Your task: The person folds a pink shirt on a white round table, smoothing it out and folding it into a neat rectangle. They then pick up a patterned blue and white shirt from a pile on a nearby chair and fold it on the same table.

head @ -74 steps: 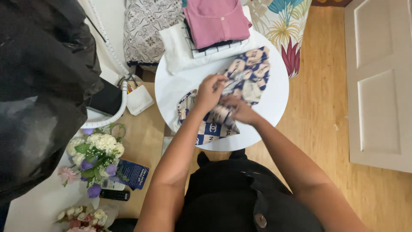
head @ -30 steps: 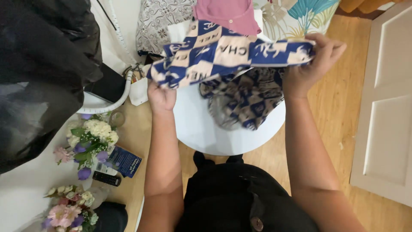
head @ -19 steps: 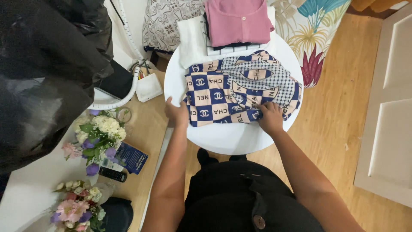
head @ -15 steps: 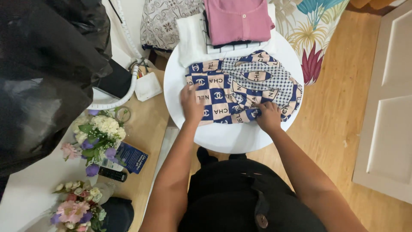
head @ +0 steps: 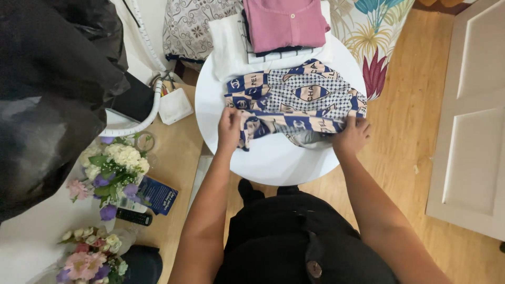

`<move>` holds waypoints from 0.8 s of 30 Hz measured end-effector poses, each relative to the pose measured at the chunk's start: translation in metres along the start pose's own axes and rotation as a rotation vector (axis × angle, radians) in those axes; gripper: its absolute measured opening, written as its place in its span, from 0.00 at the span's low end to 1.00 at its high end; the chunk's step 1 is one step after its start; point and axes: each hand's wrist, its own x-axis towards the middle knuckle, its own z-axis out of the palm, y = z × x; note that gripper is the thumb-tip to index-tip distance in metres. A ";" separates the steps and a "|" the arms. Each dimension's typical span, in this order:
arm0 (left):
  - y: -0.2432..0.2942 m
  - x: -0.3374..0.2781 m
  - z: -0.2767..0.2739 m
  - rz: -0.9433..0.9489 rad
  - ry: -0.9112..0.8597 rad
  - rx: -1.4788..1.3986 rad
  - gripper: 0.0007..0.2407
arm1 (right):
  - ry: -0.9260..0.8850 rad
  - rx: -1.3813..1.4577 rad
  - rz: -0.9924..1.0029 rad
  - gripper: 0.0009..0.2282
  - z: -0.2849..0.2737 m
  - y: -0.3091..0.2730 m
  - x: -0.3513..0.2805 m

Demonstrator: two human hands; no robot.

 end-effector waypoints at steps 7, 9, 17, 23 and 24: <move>0.096 0.010 -0.037 0.156 0.001 0.124 0.12 | -0.534 0.428 0.349 0.19 0.057 0.007 0.097; 0.124 0.019 -0.052 0.412 -0.160 0.466 0.21 | -0.188 0.722 0.110 0.11 0.035 -0.005 0.131; 0.146 0.025 -0.059 0.376 0.390 0.711 0.12 | 0.458 0.576 -0.165 0.08 -0.102 -0.066 0.112; 0.060 -0.012 -0.032 -0.004 -0.350 0.959 0.18 | -0.065 0.147 -0.269 0.18 0.037 0.023 0.065; 0.047 -0.019 -0.027 -0.044 -0.468 0.960 0.19 | -0.315 0.101 -0.271 0.22 0.078 0.043 0.069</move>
